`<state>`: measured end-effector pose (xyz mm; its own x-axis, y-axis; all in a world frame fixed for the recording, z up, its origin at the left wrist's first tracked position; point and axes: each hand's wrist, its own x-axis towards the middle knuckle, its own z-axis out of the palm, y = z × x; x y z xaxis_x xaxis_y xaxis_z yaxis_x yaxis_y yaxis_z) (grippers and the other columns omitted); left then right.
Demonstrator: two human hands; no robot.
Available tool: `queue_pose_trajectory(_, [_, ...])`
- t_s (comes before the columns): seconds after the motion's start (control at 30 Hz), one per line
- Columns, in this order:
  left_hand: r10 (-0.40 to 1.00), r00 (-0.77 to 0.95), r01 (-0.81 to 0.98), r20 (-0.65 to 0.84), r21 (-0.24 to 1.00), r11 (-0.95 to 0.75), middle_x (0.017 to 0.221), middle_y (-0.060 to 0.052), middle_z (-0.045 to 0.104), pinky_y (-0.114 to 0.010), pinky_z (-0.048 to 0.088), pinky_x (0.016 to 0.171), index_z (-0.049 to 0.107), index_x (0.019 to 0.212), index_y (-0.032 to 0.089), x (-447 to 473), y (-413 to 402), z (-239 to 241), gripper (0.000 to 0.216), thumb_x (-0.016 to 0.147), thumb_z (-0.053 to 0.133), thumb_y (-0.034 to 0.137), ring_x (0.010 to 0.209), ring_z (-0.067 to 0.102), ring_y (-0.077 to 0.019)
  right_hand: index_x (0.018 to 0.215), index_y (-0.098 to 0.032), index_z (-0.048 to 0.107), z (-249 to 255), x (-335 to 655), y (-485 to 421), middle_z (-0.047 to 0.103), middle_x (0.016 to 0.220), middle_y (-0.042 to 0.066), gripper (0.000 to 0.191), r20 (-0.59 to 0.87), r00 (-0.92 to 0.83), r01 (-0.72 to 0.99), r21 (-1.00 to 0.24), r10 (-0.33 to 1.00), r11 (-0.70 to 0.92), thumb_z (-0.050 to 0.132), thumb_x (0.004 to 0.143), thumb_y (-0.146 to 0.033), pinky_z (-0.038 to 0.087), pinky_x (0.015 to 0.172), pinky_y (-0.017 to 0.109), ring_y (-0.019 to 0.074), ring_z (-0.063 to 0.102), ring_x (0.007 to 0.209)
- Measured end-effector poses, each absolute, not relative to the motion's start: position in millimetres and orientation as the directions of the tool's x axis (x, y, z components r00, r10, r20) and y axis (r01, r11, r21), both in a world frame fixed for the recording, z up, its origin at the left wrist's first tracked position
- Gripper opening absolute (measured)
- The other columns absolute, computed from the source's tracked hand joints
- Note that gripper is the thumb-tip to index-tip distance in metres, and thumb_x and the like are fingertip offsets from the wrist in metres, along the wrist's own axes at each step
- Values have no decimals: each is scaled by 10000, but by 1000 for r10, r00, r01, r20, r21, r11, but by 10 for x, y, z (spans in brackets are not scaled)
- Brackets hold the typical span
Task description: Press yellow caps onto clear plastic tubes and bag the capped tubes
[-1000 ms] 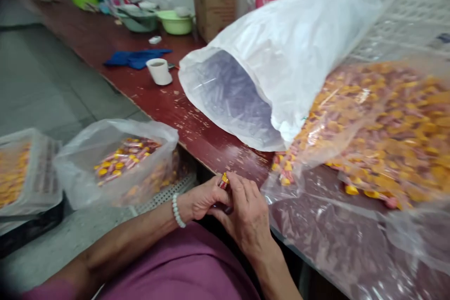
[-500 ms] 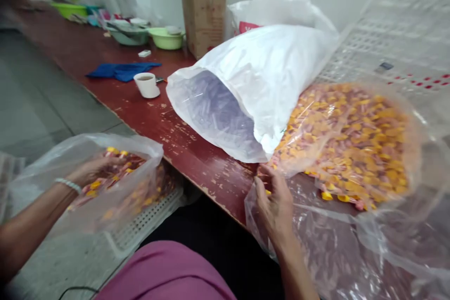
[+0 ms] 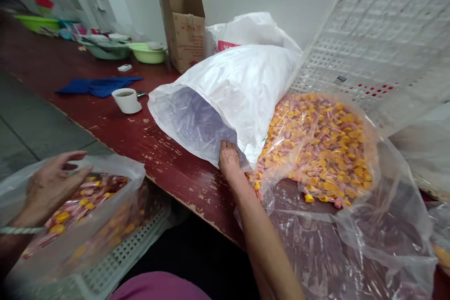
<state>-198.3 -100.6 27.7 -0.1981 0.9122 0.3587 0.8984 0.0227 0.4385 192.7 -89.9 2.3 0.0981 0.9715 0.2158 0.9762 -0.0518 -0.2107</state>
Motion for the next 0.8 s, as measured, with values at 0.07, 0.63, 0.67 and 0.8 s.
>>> queue_pose_trajectory(0.07, [836,-81,871,542,446,-205,1028,40,618,-324,488,773,574,1021,284,-1590,-1158,446,236,793,530,327,854,584,-176,1152,-100,503,-3,1915,-889,605,1051,158,527,184,101,981,-180,978,-68,467,649,54,423,785,308,259,501,1040])
queue_pose_trajectory(0.63, [703,549,677,451,254,-691,1275,-90,556,-381,354,978,621,985,92,261,-18,266,335,817,367,-47,1199,413,-231,1125,-187,536,-94,2046,-1503,569,1103,80,265,330,99,926,-377,939,35,464,870,-184,443,841,300,179,540,992])
queue_pose_trajectory(0.67, [700,556,676,449,245,-695,1255,-94,571,-372,360,973,623,979,93,243,-3,269,310,828,382,-31,1172,432,-223,1153,-179,503,-101,2053,-1531,567,1118,83,273,358,143,905,-424,923,25,446,890,-227,449,842,302,174,548,996])
queue_pose_trajectory(0.8, [710,535,695,458,239,-678,1232,-118,565,-363,375,956,630,1023,100,178,-97,199,230,865,462,93,1124,457,-233,1155,-183,474,-138,2070,-1617,613,1006,65,310,413,378,692,-721,828,43,417,899,-350,475,773,328,172,595,879])
